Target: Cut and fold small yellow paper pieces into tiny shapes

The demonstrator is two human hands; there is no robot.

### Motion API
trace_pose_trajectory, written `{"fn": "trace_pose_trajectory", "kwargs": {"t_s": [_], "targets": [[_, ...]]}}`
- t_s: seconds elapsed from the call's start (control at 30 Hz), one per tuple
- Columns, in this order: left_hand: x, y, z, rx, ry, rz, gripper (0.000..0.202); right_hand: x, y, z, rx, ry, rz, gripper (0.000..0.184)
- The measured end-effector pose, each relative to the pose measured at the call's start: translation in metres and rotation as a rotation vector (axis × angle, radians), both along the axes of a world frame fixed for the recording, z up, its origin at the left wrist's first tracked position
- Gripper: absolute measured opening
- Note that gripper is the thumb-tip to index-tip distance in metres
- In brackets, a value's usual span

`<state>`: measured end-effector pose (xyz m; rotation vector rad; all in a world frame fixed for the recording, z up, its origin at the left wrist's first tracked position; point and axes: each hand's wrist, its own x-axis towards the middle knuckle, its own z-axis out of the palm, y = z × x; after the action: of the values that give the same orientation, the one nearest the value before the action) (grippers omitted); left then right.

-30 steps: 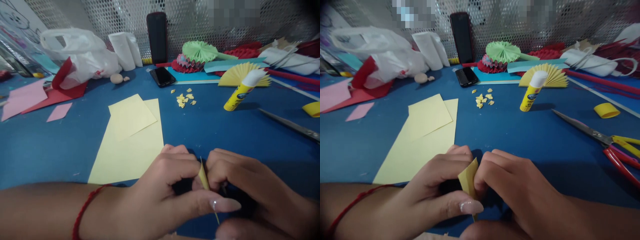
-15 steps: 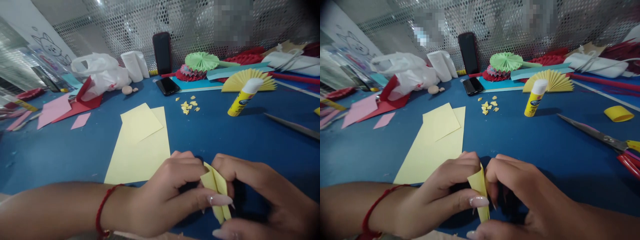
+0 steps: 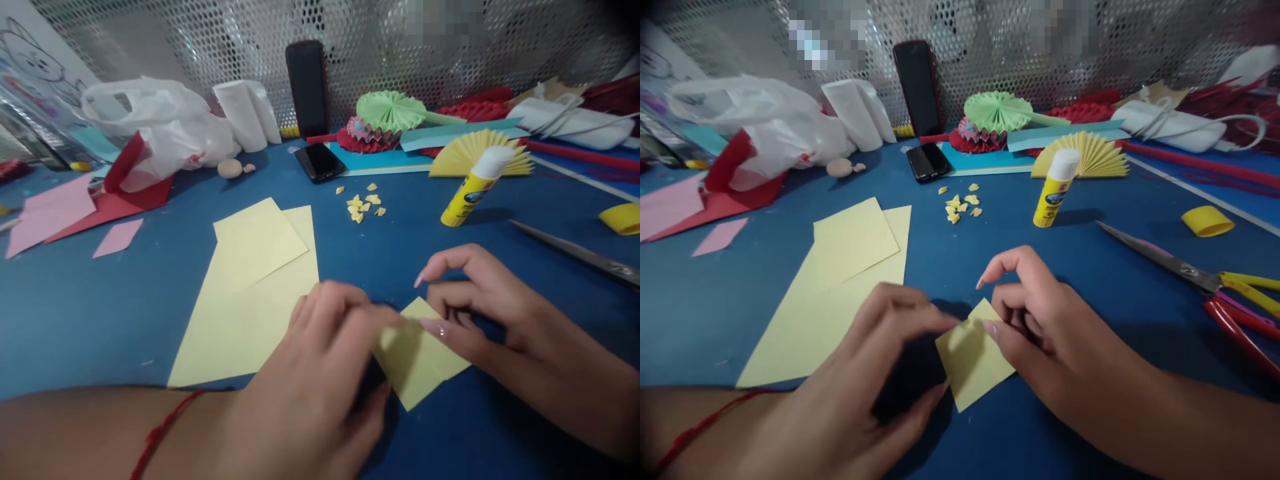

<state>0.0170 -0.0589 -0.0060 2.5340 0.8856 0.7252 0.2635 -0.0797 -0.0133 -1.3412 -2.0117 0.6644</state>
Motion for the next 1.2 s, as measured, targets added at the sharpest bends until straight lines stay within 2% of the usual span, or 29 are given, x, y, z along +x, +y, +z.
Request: {"fn": "trace_pose_trajectory", "kwargs": {"t_s": [0.07,0.13,0.2,0.27,0.4,0.57,0.8,0.93,1.2], "targets": [[-0.002,-0.004,-0.004,0.236,0.148,-0.118,0.02,-0.002,0.002,0.001,0.05,-0.085,0.021,0.014],[-0.006,-0.009,-0.008,0.432,0.218,-0.209,0.026,-0.005,0.003,0.002,0.12,-0.169,-0.014,0.018],[-0.01,-0.012,-0.013,0.55,0.275,-0.274,0.037,-0.008,0.002,0.001,0.167,-0.241,-0.053,0.02],[-0.013,-0.014,-0.016,0.603,0.325,-0.279,0.044,-0.01,0.002,0.001,0.178,-0.281,-0.078,0.021],[-0.011,-0.013,-0.019,0.636,0.376,-0.221,0.049,-0.011,0.004,0.001,0.217,-0.347,-0.076,0.022],[-0.007,-0.01,-0.021,0.629,0.434,-0.229,0.053,-0.011,0.006,0.002,0.243,-0.398,-0.056,0.022],[-0.011,-0.01,-0.031,0.594,0.387,-0.241,0.053,-0.009,0.003,-0.001,0.268,-0.433,-0.021,0.03],[-0.011,-0.01,-0.035,0.606,0.337,-0.225,0.049,-0.008,0.0,-0.004,0.25,-0.42,-0.023,0.028],[-0.011,-0.008,-0.034,0.6,0.329,-0.207,0.05,-0.001,-0.007,-0.004,0.193,-0.351,-0.051,0.029]]}}
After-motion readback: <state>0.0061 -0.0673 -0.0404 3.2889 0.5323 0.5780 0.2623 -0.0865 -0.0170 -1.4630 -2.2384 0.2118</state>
